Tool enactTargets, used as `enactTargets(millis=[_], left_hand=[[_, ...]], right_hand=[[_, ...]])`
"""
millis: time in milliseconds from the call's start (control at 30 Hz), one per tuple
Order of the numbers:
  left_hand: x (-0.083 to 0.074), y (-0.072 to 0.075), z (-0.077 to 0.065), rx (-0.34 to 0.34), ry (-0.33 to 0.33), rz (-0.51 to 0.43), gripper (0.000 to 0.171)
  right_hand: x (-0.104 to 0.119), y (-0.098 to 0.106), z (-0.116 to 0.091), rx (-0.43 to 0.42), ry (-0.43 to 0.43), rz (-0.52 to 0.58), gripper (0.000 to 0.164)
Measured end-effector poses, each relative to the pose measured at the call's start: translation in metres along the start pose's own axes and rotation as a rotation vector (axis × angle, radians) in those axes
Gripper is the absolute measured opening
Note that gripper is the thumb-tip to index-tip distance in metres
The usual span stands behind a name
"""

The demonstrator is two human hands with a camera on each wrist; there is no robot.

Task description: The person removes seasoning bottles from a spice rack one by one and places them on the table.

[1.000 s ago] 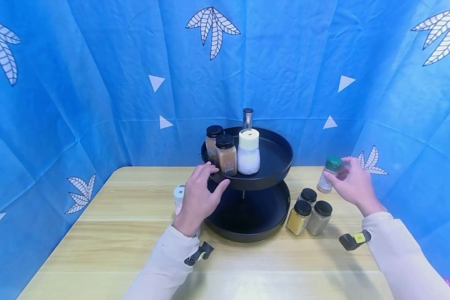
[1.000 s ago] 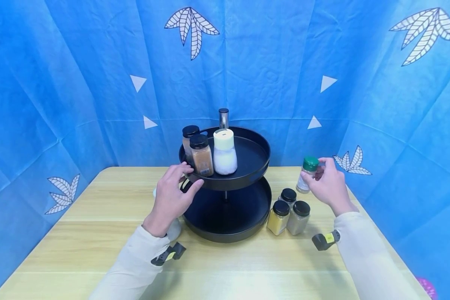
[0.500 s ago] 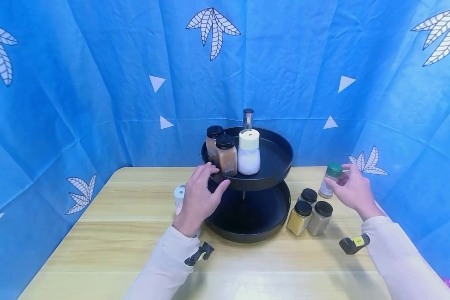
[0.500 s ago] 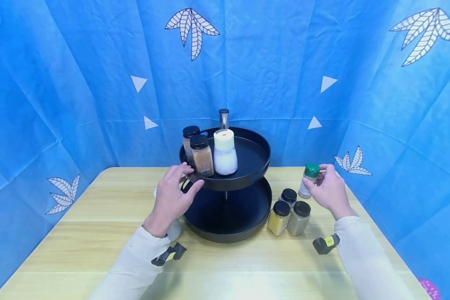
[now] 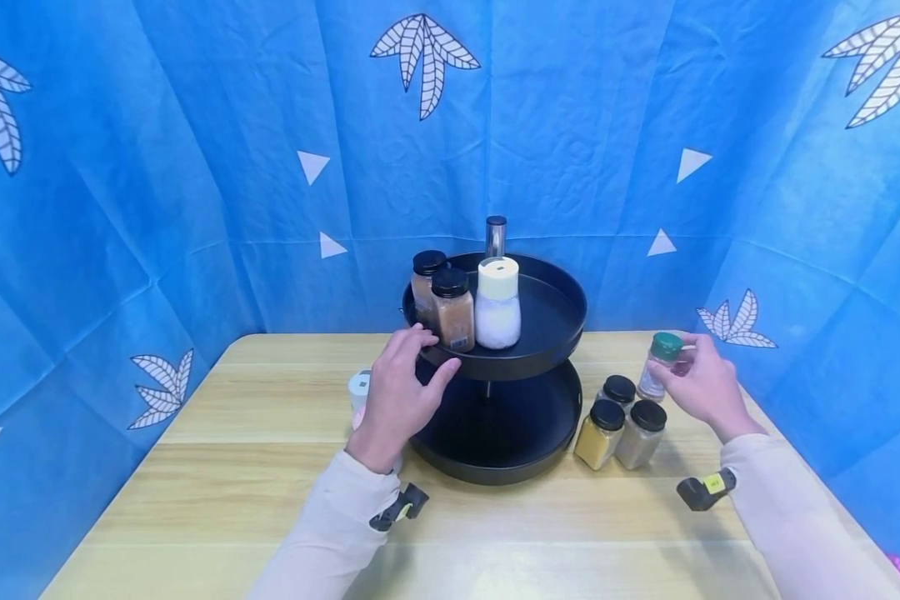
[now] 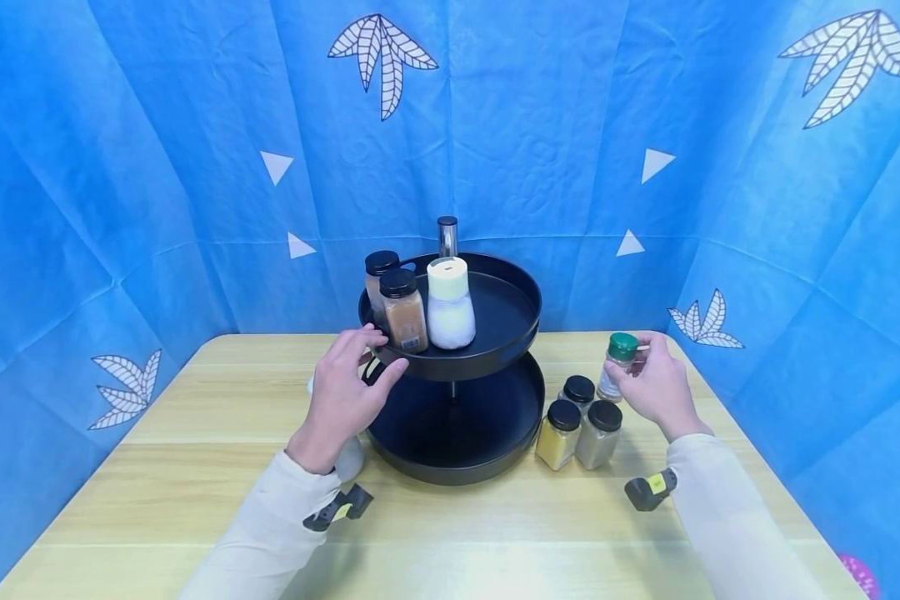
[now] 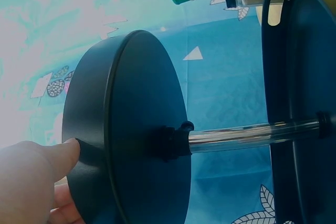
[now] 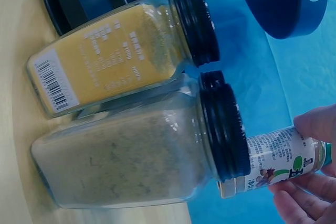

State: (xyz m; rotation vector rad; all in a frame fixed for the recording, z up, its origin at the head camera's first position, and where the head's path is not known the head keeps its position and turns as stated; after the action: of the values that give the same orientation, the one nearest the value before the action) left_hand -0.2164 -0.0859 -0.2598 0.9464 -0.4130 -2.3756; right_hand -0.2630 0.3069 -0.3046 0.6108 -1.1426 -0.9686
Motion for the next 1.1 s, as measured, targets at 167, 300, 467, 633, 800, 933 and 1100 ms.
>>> enactTargets(millis=[167,300,467,633,800,933,1100], left_hand=[[0.0,0.0,0.0,-0.003,0.003,0.008,0.037],[0.0,0.0,0.0,-0.003,0.008,0.01,0.037],[0.0,0.001,0.0,0.0,0.014,0.013,0.037],[-0.001,0.001,-0.001,-0.001,0.007,0.007,0.037],[-0.001,0.001,-0.001,-0.001,0.001,0.003,0.036],[-0.001,0.002,-0.001,-0.001,0.005,0.001,0.037],[-0.001,0.002,-0.001,-0.003,-0.002,0.0,0.036]], right_hand=[[-0.001,-0.002,-0.001,0.004,0.004,-0.006,0.066],[-0.002,-0.003,-0.002,0.014,0.008,-0.004,0.067],[-0.004,-0.006,-0.002,0.028,0.009,-0.01,0.066],[-0.006,-0.008,-0.004,0.039,0.002,0.001,0.062],[-0.007,-0.011,-0.005,0.044,-0.007,0.008,0.065],[-0.008,-0.011,-0.005,0.04,-0.011,0.011,0.067],[-0.011,-0.012,-0.004,0.033,-0.009,0.003,0.067]])
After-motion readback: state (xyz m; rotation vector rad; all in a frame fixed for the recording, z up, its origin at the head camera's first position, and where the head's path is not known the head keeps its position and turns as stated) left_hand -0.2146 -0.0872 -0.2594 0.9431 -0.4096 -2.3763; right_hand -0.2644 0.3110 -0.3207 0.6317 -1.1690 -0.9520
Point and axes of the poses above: each hand's wrist, its own z-axis towards the middle knuckle, its own y-axis out of the back of the hand, x = y × z, the point moved 4 cm from there along z, towards the middle knuckle, and after that the axes turned 10 degrees about -z, right-handed, at the moved point
